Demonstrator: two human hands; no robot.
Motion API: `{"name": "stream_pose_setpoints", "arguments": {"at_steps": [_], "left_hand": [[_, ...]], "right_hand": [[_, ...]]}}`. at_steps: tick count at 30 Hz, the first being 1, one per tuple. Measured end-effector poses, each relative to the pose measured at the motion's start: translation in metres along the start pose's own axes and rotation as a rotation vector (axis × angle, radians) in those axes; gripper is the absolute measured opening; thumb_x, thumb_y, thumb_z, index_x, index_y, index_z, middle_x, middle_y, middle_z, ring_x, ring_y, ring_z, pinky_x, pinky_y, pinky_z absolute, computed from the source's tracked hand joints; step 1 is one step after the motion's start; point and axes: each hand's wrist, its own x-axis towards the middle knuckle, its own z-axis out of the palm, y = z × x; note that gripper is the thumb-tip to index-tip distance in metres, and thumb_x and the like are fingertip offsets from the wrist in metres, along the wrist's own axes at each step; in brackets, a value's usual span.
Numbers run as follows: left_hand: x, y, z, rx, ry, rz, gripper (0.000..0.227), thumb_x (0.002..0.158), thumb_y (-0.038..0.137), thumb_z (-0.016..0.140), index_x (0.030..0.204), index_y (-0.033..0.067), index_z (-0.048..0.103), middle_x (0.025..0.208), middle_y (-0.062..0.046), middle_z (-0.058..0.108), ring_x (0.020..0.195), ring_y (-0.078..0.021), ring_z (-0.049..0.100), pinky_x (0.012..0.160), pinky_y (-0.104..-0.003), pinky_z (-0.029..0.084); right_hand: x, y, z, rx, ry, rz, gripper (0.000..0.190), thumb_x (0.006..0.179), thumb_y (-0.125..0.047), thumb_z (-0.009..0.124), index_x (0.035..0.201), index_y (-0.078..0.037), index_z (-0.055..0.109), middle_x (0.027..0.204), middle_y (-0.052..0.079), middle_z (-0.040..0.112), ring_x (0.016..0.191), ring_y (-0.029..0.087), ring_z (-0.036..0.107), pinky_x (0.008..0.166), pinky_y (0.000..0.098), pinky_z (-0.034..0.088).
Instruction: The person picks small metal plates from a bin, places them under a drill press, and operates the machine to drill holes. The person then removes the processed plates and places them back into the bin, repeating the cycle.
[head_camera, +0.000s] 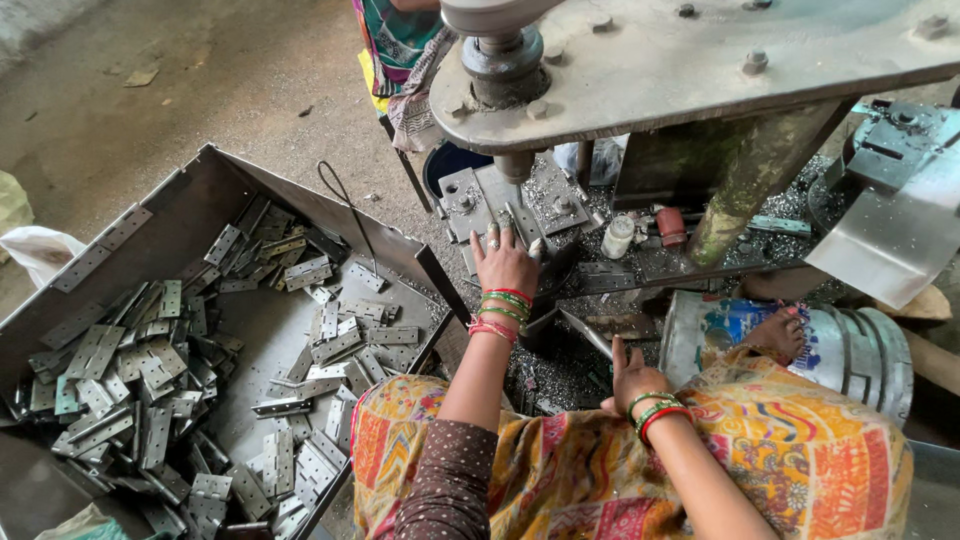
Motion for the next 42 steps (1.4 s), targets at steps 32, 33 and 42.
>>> {"name": "stream_pose_setpoints", "arguments": {"at_steps": [32,33,42], "left_hand": [[0.042,-0.021,0.01,0.006,0.022,0.049,0.038,0.101,0.025,0.043,0.121,0.0091,0.072,0.154,-0.01,0.049,0.15,-0.0271,0.035,0.126,-0.059,0.003],[0.041,-0.019,0.009,-0.006,0.017,0.046,0.038,0.103,0.028,0.044,0.12,0.009,0.073,0.155,-0.01,0.049,0.152,-0.0272,0.035,0.127,-0.058,0.004],[0.04,-0.018,0.008,-0.048,-0.027,0.039,0.04,0.104,0.029,0.041,0.114,0.0098,0.074,0.158,-0.01,0.043,0.15,-0.0263,0.034,0.126,-0.058,0.005]], "right_hand": [[-0.009,0.0,-0.009,0.026,0.072,-0.061,0.127,0.081,-0.041,0.087,0.163,-0.011,-0.005,0.153,0.029,0.031,0.108,0.038,0.068,0.091,0.0412,0.058],[-0.004,0.003,-0.01,0.042,0.104,-0.08,0.127,0.08,-0.042,0.089,0.161,-0.011,-0.004,0.152,0.03,0.033,0.11,0.04,0.065,0.09,0.0424,0.057],[-0.013,0.003,-0.002,-0.119,0.635,-0.17,0.095,0.083,-0.045,0.08,0.156,-0.013,0.027,0.12,0.016,0.06,0.096,0.034,0.071,0.075,0.0425,0.061]]}}
